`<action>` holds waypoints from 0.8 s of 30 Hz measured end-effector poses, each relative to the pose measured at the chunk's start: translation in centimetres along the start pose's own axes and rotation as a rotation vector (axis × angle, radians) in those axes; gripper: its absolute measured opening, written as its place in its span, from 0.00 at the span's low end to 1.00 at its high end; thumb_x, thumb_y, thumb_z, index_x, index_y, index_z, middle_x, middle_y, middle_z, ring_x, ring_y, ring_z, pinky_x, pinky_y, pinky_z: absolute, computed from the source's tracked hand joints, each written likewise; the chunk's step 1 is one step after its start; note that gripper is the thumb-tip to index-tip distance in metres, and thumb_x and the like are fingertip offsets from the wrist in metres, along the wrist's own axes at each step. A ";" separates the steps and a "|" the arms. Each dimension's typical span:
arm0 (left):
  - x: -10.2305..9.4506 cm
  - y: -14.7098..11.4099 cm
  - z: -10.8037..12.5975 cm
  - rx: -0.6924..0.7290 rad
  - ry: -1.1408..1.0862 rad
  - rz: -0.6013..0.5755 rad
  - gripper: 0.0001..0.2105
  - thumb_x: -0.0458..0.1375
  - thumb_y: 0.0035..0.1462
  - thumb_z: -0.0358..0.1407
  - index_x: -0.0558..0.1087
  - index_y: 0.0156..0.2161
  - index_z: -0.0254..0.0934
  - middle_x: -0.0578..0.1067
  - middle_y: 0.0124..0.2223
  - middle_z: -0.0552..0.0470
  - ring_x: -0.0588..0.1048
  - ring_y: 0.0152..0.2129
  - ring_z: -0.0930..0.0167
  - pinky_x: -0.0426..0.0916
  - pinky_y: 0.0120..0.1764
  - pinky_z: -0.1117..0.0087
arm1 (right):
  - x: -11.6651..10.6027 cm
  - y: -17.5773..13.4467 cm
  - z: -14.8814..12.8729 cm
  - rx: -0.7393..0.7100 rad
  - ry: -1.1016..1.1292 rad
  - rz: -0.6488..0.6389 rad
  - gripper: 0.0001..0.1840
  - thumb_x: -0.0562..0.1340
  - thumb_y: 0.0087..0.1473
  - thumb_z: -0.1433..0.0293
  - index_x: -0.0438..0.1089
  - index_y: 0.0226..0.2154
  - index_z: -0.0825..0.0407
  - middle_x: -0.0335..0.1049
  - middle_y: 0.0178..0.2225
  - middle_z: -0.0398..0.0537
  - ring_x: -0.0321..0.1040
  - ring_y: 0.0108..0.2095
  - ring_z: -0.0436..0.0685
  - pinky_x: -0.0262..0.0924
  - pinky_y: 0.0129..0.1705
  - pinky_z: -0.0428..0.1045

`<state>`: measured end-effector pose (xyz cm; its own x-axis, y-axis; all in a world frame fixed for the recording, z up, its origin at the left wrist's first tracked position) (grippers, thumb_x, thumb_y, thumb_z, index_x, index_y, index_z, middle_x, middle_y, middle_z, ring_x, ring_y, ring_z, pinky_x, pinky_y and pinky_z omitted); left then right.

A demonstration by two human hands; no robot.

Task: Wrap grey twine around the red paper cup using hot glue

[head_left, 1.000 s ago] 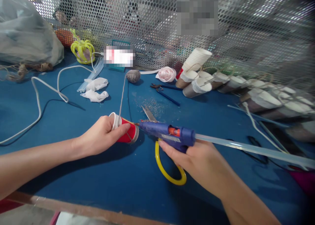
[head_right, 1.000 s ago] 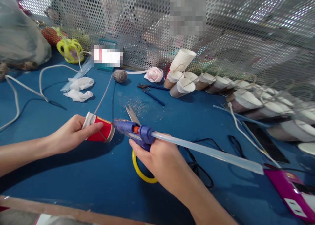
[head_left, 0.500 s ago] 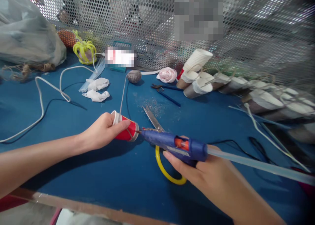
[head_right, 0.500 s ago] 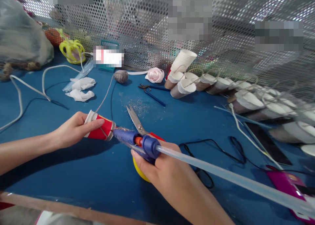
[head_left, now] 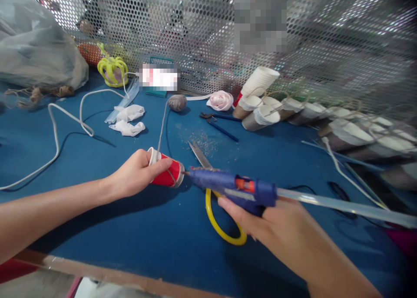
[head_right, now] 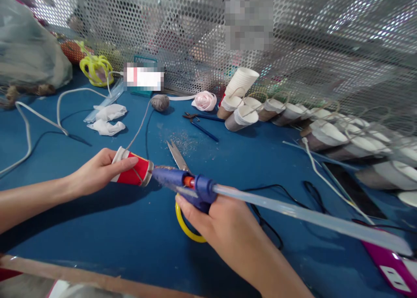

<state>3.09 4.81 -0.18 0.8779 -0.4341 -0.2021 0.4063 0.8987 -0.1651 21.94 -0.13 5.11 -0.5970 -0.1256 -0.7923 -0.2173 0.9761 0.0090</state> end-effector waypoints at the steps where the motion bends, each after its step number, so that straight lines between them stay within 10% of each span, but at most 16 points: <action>1: -0.1 0.0 -0.1 -0.004 0.011 0.012 0.19 0.51 0.54 0.44 0.75 0.25 0.30 0.71 0.20 0.54 0.62 0.16 0.79 0.55 0.20 0.79 | -0.2 0.2 0.7 0.061 0.042 0.001 0.12 0.60 0.47 0.58 0.70 0.25 0.49 0.66 0.15 0.40 0.62 0.15 0.52 0.58 0.18 0.47; 8: 0.2 -0.3 0.5 0.098 -0.087 0.007 0.15 0.52 0.54 0.42 0.74 0.30 0.31 0.74 0.26 0.53 0.69 0.23 0.75 0.63 0.27 0.78 | -3.3 3.7 5.2 0.269 0.367 0.272 0.16 0.64 0.41 0.55 0.66 0.22 0.51 0.68 0.21 0.42 0.63 0.22 0.48 0.59 0.22 0.43; 17: 0.4 -0.8 1.1 0.190 0.047 -0.008 0.16 0.49 0.57 0.40 0.73 0.27 0.31 0.71 0.23 0.55 0.62 0.19 0.78 0.57 0.22 0.79 | -1.9 9.1 11.0 0.494 0.005 0.181 0.15 0.54 0.57 0.62 0.67 0.35 0.58 0.68 0.29 0.47 0.65 0.24 0.48 0.63 0.26 0.47; 24: 0.7 -0.8 1.0 0.206 0.091 -0.047 0.18 0.48 0.57 0.42 0.74 0.30 0.30 0.73 0.27 0.52 0.66 0.24 0.75 0.62 0.28 0.77 | -2.9 9.7 6.6 0.262 -0.430 0.247 0.12 0.57 0.54 0.65 0.70 0.32 0.58 0.68 0.41 0.59 0.63 0.44 0.62 0.58 0.44 0.58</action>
<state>3.64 3.89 0.74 0.8339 -0.4715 -0.2867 0.4978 0.8670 0.0218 26.69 10.90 3.44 -0.2255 0.1428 -0.9637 0.1213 0.9856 0.1176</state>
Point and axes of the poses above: each hand's wrist, its own y-axis towards the middle knuckle, its own x-axis out of the palm, z = x × y, the point moved 7 cm from there along y, towards the middle knuckle
